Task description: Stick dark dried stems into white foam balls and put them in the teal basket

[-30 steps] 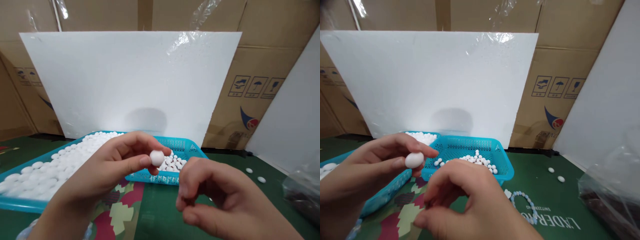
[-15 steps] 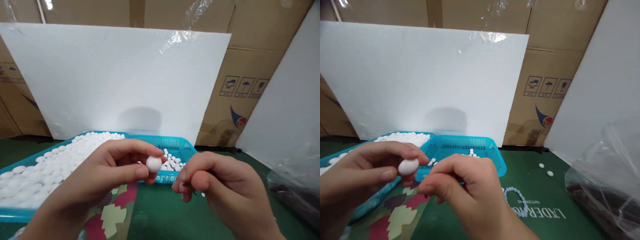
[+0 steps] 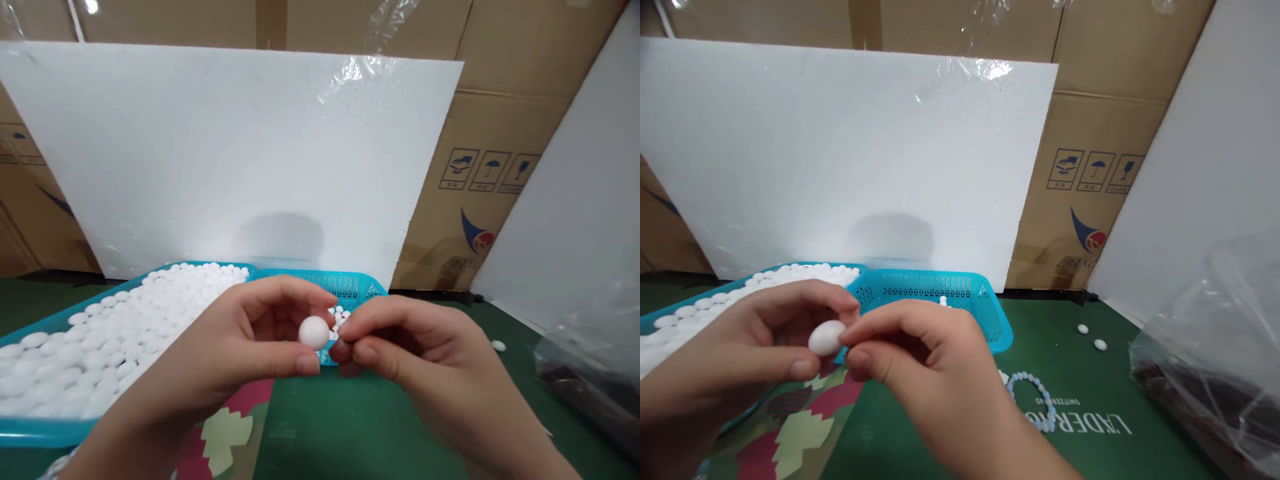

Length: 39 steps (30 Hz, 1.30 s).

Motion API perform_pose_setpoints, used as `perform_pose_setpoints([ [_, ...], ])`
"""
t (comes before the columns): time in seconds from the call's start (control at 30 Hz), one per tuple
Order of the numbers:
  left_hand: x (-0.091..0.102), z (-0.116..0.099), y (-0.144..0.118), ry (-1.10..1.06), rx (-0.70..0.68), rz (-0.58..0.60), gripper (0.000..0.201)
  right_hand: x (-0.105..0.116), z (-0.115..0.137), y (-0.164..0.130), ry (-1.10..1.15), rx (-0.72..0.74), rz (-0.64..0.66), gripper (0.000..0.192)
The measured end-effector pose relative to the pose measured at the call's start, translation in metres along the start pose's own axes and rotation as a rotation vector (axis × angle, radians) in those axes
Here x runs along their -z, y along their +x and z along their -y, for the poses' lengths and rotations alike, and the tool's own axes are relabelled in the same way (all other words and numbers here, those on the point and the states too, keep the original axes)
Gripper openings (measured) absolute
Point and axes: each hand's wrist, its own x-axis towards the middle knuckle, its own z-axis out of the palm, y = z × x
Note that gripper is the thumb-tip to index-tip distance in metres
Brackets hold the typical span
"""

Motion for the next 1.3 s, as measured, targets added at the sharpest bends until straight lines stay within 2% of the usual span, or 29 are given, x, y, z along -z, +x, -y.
perform_pose_setpoints([
  [0.3,-0.0013,-0.0012,-0.0038,0.024,-0.033,-0.053,0.017,-0.0017,0.001,-0.0027,-0.184,0.148,-0.028,0.02],
  [0.5,-0.0043,-0.0017,-0.0028,0.047,-0.034,-0.044,0.015,-0.0032,0.0006,-0.0036,-0.125,0.216,-0.041,0.021],
  [0.87,-0.0037,-0.001,-0.0037,0.072,-0.027,-0.055,0.013,-0.004,-0.0016,-0.0011,-0.159,0.183,-0.061,0.018],
  [1.3,-0.0026,-0.0017,-0.0032,0.161,-0.007,-0.059,0.011,-0.0043,-0.0015,0.0027,-0.13,0.133,-0.023,0.017],
])
